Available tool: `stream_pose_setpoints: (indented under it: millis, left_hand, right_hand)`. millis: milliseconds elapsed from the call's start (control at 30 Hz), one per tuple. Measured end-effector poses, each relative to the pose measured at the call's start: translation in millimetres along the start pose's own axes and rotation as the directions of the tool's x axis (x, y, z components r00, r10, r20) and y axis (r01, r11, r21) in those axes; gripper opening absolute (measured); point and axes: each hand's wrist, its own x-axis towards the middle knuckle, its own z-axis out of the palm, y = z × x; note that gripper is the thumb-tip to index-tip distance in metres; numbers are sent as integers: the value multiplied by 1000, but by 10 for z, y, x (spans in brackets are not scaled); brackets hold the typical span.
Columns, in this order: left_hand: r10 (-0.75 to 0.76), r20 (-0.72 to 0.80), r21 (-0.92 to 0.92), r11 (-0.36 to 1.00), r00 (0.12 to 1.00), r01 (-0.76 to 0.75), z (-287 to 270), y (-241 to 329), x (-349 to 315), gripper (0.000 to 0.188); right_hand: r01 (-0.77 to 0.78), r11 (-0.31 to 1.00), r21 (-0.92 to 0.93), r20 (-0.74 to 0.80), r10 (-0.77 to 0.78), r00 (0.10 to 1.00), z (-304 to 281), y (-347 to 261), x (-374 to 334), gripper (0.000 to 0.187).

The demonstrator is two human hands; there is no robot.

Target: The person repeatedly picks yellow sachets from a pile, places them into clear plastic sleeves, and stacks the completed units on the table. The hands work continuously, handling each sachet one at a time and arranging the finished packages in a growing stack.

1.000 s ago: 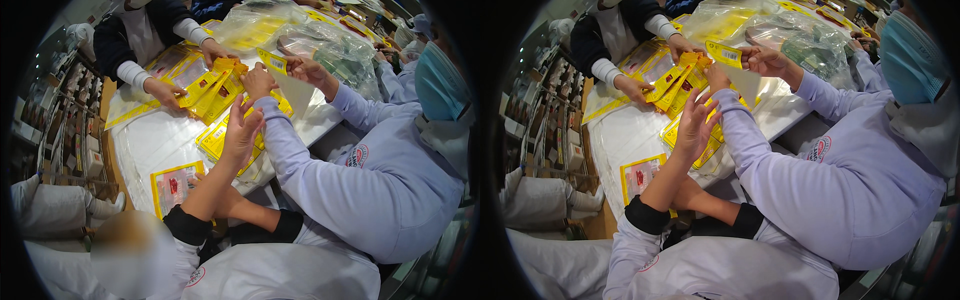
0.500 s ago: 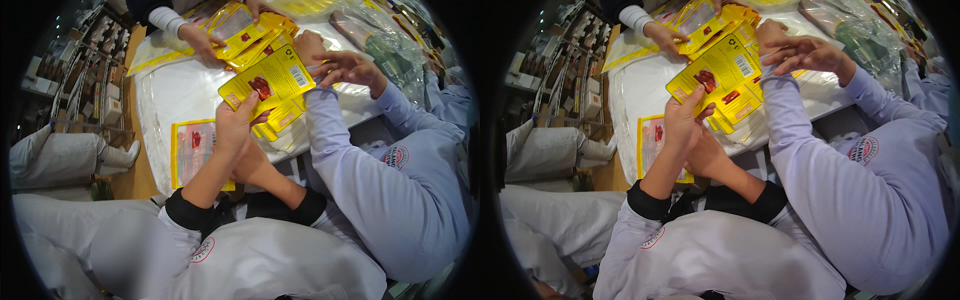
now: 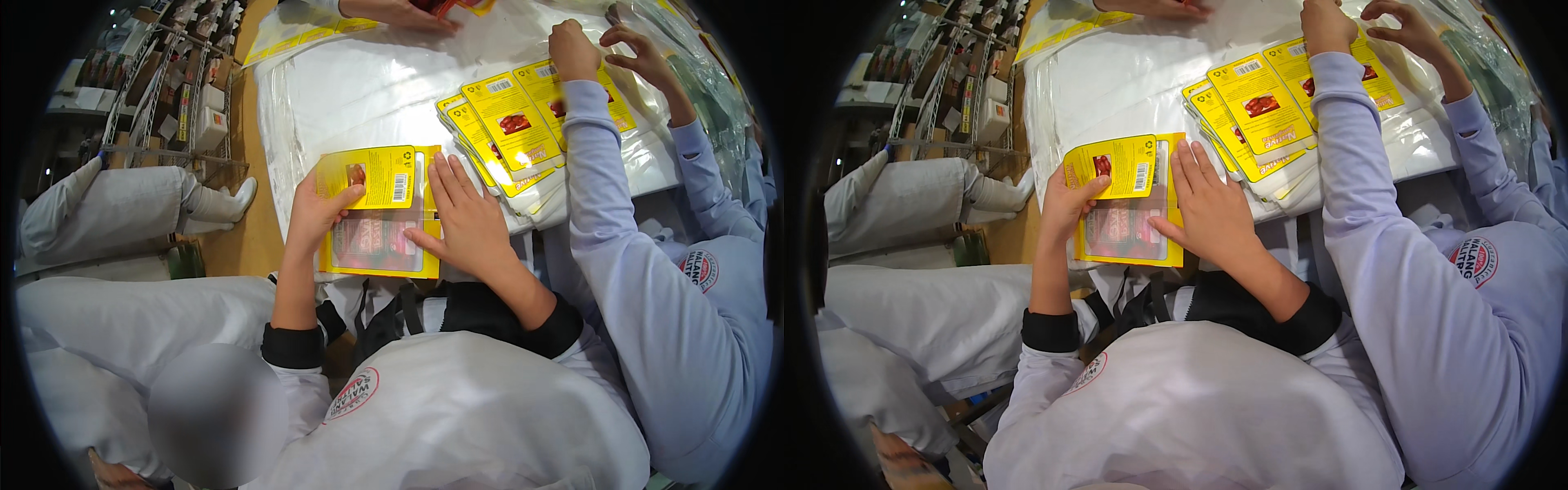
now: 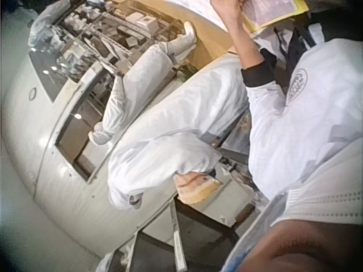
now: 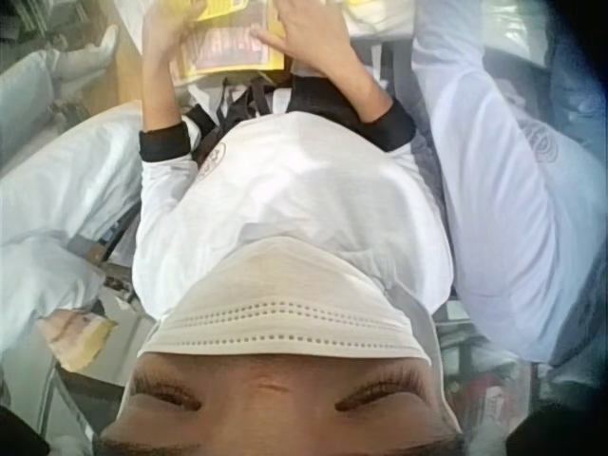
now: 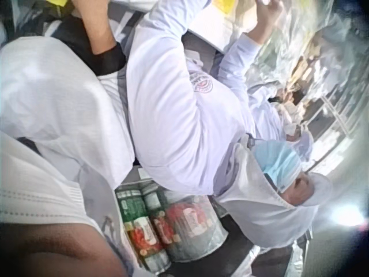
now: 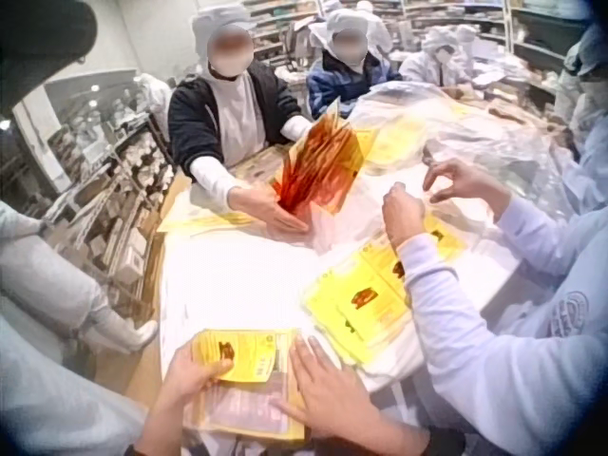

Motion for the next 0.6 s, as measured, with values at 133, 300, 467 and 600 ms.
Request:
stream_pose_setpoints:
  millis: [133,300,467,600]
  left_hand:
    - [53,31,76,996,998,-56,22,4,52,32]
    - [104,39,94,990,994,-107,34,-33,79,32]
    - [147,33,82,985,989,-150,46,-80,89,33]
    - [180,25,89,979,983,-181,47,-145,88,35]
  right_hand:
    - [9,1000,-18,4,-8,1000,13,-8,-3,90]
    - [3,1000,7,9,-3,1000,27,-23,3,89]
    - [-20,999,26,68,18,998,21,-15,6,92]
    - [-26,999,37,73,24,997,-6,-22,13,92]
